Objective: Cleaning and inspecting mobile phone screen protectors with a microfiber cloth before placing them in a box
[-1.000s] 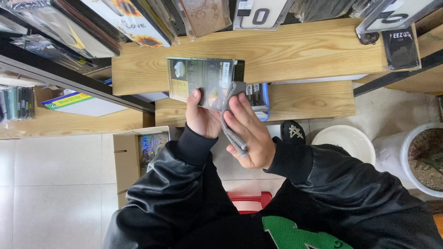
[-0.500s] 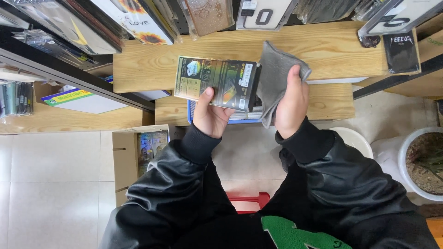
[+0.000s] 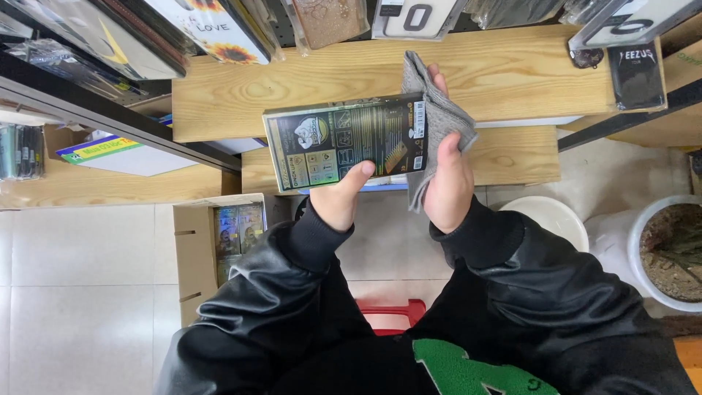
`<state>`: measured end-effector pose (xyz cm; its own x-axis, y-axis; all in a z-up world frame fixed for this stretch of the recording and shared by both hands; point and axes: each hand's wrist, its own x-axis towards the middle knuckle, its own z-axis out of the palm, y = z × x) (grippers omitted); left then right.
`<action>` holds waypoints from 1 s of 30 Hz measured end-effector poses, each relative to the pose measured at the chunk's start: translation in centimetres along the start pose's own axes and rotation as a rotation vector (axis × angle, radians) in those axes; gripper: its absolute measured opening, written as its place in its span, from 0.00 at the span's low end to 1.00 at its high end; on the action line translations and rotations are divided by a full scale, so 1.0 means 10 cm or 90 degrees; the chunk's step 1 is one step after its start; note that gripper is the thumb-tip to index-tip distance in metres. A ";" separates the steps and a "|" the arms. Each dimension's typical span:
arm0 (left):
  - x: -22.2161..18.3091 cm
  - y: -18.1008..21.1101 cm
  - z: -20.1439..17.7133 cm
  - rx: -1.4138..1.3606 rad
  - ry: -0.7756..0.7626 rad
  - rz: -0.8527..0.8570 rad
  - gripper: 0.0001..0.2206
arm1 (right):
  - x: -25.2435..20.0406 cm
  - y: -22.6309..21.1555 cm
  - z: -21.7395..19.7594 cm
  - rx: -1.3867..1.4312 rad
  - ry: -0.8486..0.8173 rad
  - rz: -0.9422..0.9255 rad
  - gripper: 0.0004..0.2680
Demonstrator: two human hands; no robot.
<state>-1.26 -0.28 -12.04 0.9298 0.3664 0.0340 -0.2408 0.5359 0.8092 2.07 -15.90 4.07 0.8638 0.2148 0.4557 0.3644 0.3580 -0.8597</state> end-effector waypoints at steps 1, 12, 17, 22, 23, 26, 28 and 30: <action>0.00 0.04 0.05 -0.007 -0.003 0.013 0.23 | 0.00 0.01 0.01 -0.001 -0.008 0.004 0.28; 0.09 -0.39 -0.42 -0.088 0.078 0.072 0.24 | -0.25 0.30 0.08 0.004 -0.081 -0.019 0.25; 0.19 0.43 0.19 -0.136 0.125 0.145 0.23 | -0.20 0.24 0.11 0.097 -0.108 0.038 0.22; 0.25 0.78 0.28 -0.132 0.134 0.177 0.22 | -0.62 1.31 -0.64 0.064 0.122 0.302 0.21; 0.28 0.75 0.11 -0.133 0.138 0.179 0.22 | -0.53 1.11 -0.53 0.063 0.119 0.304 0.21; 0.32 0.69 -0.19 -0.239 0.118 0.094 0.28 | -0.26 0.52 -0.19 0.031 0.091 0.197 0.22; 0.29 0.71 -0.12 -0.180 0.071 0.090 0.27 | -0.07 0.12 0.04 -0.017 0.058 0.030 0.25; 0.24 0.73 0.11 -0.138 0.037 0.087 0.27 | -0.02 0.30 -0.10 -0.128 -0.012 -0.158 0.26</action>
<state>-0.48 3.74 -5.39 0.8685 0.4865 0.0947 -0.4225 0.6270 0.6545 3.34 -15.81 1.15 0.7339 0.1614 0.6597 0.6263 0.2148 -0.7494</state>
